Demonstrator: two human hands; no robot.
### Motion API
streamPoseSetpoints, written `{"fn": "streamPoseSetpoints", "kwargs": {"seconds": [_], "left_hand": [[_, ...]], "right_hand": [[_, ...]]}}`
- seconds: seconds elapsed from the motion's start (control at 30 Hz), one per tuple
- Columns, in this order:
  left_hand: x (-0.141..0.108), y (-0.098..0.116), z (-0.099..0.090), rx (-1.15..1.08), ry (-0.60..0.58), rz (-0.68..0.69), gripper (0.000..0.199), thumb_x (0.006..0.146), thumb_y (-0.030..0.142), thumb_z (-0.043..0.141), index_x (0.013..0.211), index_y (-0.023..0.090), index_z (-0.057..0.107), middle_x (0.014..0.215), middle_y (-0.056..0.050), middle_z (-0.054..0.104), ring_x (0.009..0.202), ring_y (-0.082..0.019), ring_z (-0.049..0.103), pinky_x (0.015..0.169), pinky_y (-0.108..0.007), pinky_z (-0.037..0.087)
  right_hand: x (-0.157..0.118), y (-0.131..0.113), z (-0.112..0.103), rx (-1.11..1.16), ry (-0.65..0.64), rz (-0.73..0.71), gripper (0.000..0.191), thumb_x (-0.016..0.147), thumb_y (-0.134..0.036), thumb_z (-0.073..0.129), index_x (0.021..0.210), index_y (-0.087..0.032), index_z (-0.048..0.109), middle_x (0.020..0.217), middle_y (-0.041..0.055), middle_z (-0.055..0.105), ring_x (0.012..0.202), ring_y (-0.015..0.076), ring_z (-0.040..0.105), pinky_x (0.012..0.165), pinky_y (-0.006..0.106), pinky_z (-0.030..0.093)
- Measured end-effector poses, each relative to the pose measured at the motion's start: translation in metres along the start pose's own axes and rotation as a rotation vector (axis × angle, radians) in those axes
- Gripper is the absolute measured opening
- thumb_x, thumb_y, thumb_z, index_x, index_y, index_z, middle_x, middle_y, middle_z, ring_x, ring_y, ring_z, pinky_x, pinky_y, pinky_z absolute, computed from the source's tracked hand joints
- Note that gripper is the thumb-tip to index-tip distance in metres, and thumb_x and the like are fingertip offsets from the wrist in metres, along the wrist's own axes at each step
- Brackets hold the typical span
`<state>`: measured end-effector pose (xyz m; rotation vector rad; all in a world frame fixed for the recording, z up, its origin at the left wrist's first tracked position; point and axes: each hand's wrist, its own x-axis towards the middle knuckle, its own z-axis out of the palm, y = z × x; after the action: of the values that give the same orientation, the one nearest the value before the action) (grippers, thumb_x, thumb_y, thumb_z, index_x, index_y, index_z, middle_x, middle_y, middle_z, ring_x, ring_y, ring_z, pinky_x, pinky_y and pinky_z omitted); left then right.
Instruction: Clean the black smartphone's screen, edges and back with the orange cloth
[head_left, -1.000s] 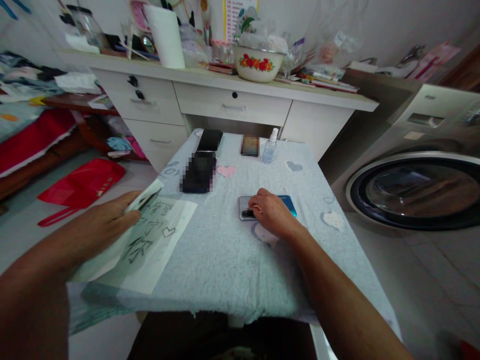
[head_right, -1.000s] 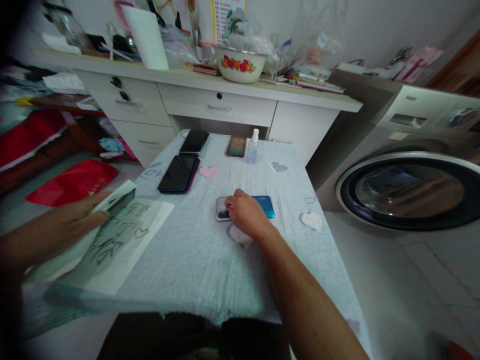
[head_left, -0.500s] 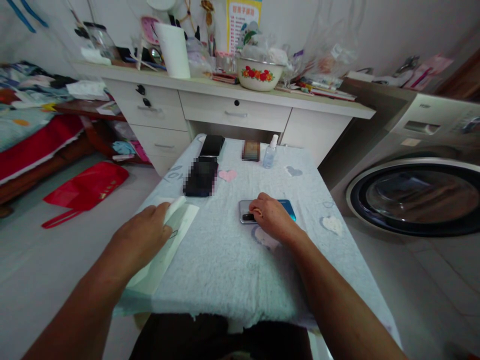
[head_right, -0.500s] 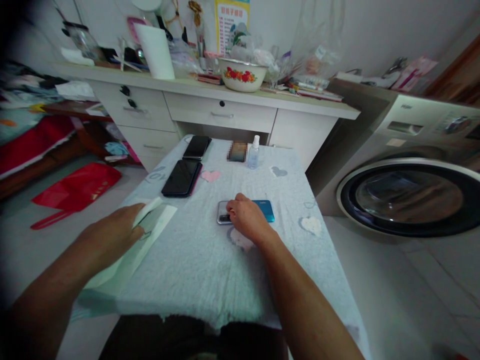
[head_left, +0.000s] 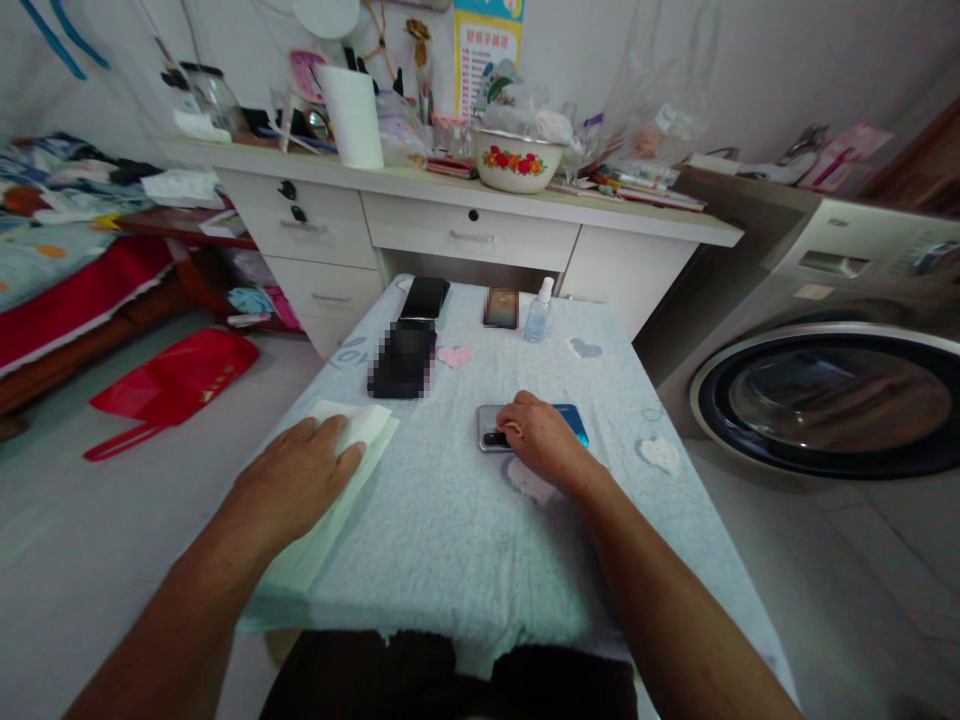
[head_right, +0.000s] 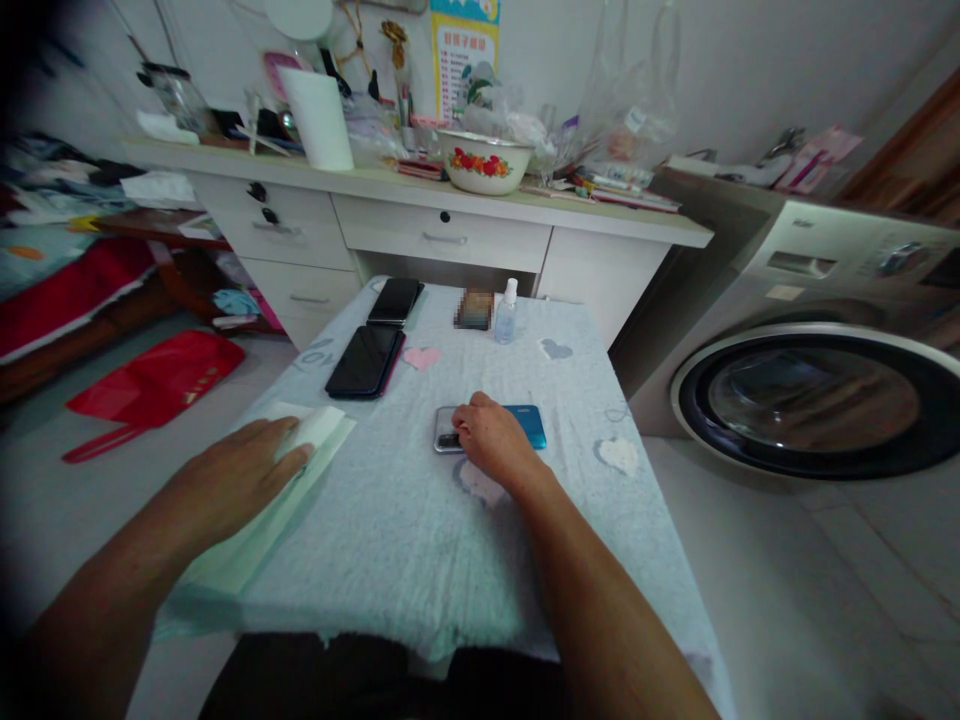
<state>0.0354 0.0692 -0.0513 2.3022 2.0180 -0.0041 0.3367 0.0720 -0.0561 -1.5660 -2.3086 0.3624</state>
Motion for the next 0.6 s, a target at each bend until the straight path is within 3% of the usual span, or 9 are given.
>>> {"fn": "streamPoseSetpoints", "kwargs": {"seconds": [0.1,0.3,0.43,0.6], "left_hand": [[-0.003,-0.001,0.006,0.023,-0.029,0.069,0.064,0.091,0.053,0.021,0.126,0.009,0.052,0.124,-0.019,0.057,0.119,-0.033,0.051,0.096,-0.045,0.042],[-0.012,0.014,0.008,0.107,0.029,0.077,0.054,0.091,0.040,0.026,0.133,0.013,0.049,0.141,-0.017,0.045,0.132,-0.037,0.036,0.102,-0.053,0.033],[-0.010,0.040,-0.008,0.055,0.061,0.196,0.050,0.088,0.038,0.036,0.130,0.014,0.051,0.140,-0.015,0.046,0.133,-0.035,0.034,0.105,-0.050,0.031],[0.017,0.084,-0.017,-0.175,0.044,0.437,0.059,0.079,0.042,0.055,0.129,0.012,0.046,0.133,-0.014,0.051,0.125,-0.030,0.043,0.105,-0.042,0.034]], "right_hand": [[0.000,-0.001,-0.001,-0.011,-0.014,0.003,0.021,0.087,-0.011,0.047,0.083,-0.017,0.066,0.086,0.0036,0.055,0.072,0.0108,0.052,0.067,0.022,0.034],[0.000,-0.005,-0.003,-0.031,-0.038,-0.011,0.020,0.085,-0.009,0.048,0.082,-0.017,0.066,0.086,0.0038,0.056,0.073,0.0114,0.051,0.067,0.023,0.034],[0.002,-0.007,0.000,-0.012,-0.038,-0.069,0.019,0.085,-0.008,0.049,0.081,-0.017,0.065,0.085,0.0031,0.056,0.078,0.0123,0.052,0.071,0.022,0.035],[0.005,-0.006,0.005,0.028,0.013,-0.080,0.017,0.088,-0.011,0.049,0.088,-0.017,0.066,0.087,0.0039,0.058,0.084,0.0133,0.052,0.076,0.023,0.037]]}}
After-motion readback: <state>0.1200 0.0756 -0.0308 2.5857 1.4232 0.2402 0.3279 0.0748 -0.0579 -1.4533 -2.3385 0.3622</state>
